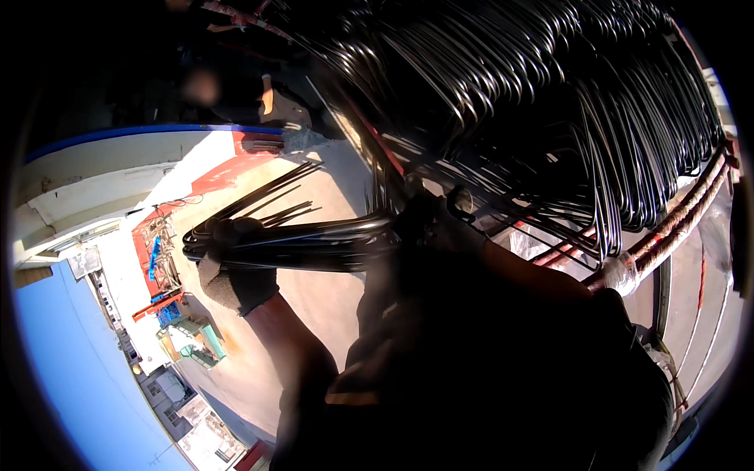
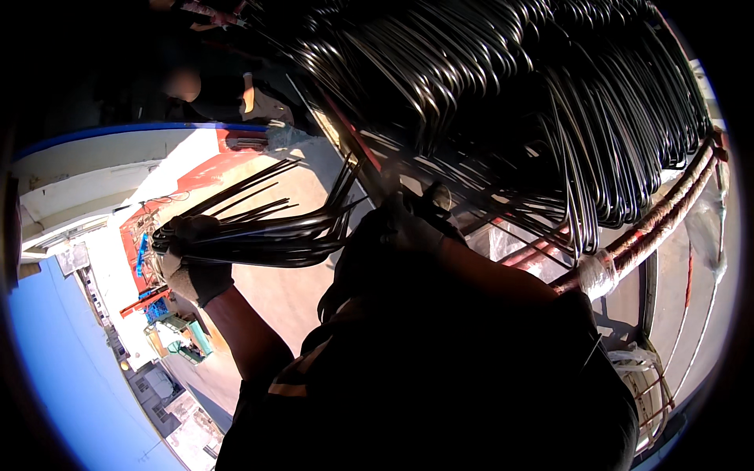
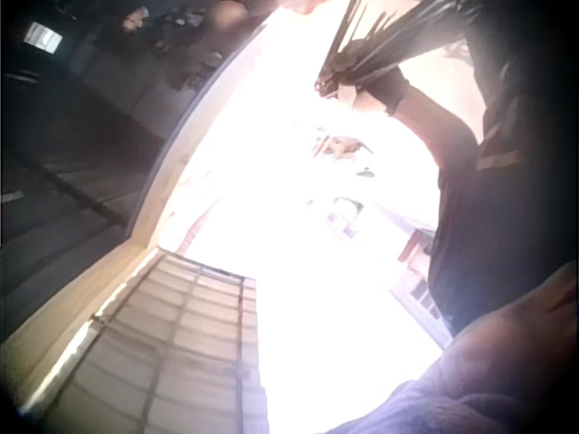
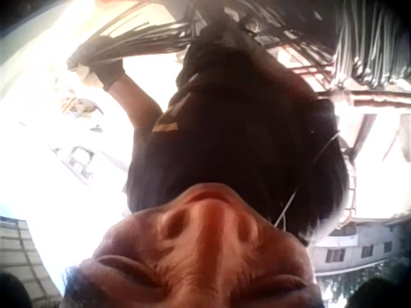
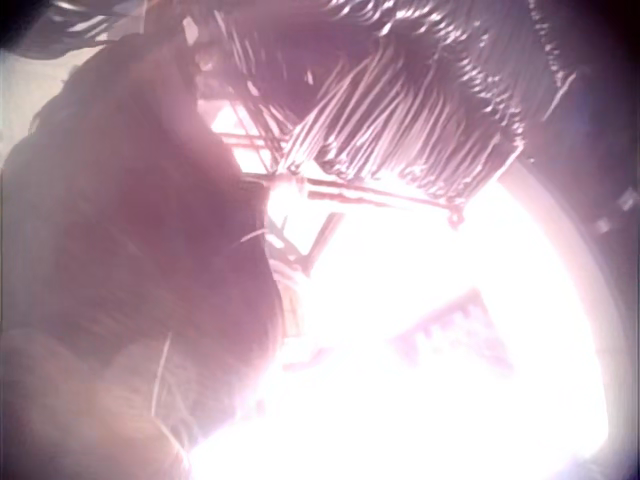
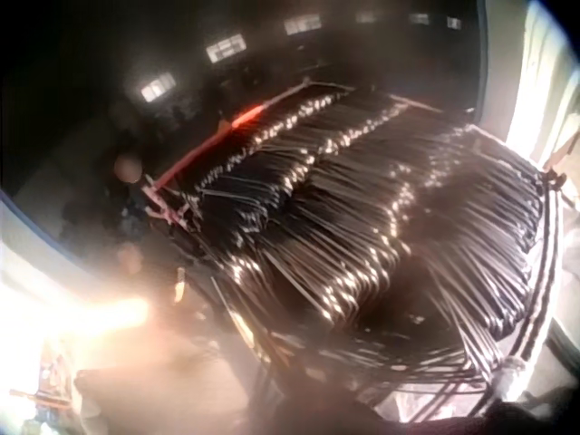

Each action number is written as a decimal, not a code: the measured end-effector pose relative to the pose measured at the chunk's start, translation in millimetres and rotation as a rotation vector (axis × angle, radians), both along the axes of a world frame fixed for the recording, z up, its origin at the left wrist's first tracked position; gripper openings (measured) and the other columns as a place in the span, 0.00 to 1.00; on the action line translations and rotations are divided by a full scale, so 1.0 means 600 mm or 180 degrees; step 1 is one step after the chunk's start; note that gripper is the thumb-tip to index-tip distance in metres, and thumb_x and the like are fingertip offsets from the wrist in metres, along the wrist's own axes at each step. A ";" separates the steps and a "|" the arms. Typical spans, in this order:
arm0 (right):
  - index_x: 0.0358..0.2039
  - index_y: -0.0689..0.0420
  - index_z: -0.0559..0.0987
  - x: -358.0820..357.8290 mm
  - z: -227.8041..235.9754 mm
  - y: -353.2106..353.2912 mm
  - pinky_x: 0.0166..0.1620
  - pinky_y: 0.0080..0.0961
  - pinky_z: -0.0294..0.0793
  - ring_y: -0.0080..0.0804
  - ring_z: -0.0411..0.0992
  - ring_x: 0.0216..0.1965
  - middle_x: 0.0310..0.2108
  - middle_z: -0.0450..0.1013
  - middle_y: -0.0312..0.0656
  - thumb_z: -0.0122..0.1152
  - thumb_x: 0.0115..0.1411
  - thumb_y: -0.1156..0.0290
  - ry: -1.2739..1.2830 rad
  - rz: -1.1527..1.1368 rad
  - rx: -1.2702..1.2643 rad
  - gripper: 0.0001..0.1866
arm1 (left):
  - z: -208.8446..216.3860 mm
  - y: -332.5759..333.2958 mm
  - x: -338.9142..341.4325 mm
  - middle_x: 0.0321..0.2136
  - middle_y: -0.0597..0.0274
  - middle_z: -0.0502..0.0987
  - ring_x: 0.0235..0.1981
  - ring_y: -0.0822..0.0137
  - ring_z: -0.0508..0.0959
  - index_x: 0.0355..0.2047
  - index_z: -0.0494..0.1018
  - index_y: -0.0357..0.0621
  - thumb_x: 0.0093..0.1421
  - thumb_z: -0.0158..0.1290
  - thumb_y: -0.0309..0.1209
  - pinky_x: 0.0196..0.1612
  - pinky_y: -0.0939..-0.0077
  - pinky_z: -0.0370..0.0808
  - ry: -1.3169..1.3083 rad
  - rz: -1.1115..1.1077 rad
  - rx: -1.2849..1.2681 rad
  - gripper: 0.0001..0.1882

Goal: The person stands on a forklift and repeatedly picks up bundles of metal frames from a rack, handing them to a coworker below. The coworker receives the frames and places them onto a pallet. The forklift moves slightly during the process.

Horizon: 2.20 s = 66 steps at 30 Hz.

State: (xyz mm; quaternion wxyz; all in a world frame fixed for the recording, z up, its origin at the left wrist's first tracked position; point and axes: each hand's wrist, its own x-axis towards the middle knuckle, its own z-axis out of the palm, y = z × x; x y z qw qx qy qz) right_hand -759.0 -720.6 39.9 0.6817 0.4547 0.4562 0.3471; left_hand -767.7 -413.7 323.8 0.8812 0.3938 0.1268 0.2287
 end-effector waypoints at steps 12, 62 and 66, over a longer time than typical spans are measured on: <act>0.65 0.55 0.73 0.042 0.031 0.066 0.57 0.30 0.79 0.34 0.77 0.53 0.52 0.78 0.43 0.55 0.75 0.47 -0.3029 0.0370 -0.1397 0.29 | -0.007 -0.062 0.028 0.42 0.56 0.83 0.46 0.59 0.81 0.53 0.79 0.38 0.58 0.61 0.30 0.58 0.59 0.75 0.0113 -0.0679 -0.0148 0.21; 0.54 0.51 0.84 -0.095 -0.092 -0.239 0.43 0.28 0.82 0.26 0.81 0.39 0.42 0.83 0.38 0.75 0.63 0.52 -0.3491 0.2357 -0.2913 0.24 | -0.101 -0.319 -0.030 0.40 0.56 0.81 0.51 0.48 0.80 0.47 0.75 0.40 0.55 0.54 0.29 0.73 0.38 0.64 0.2295 -0.1914 -0.0660 0.18; 0.62 0.50 0.79 -0.081 -0.247 -0.172 0.52 0.31 0.80 0.26 0.79 0.47 0.51 0.81 0.38 0.73 0.62 0.41 -0.4569 0.3603 -0.2611 0.35 | -0.114 -0.318 -0.028 0.40 0.54 0.81 0.51 0.47 0.80 0.46 0.76 0.40 0.54 0.54 0.29 0.74 0.37 0.64 0.2176 -0.1970 -0.0737 0.17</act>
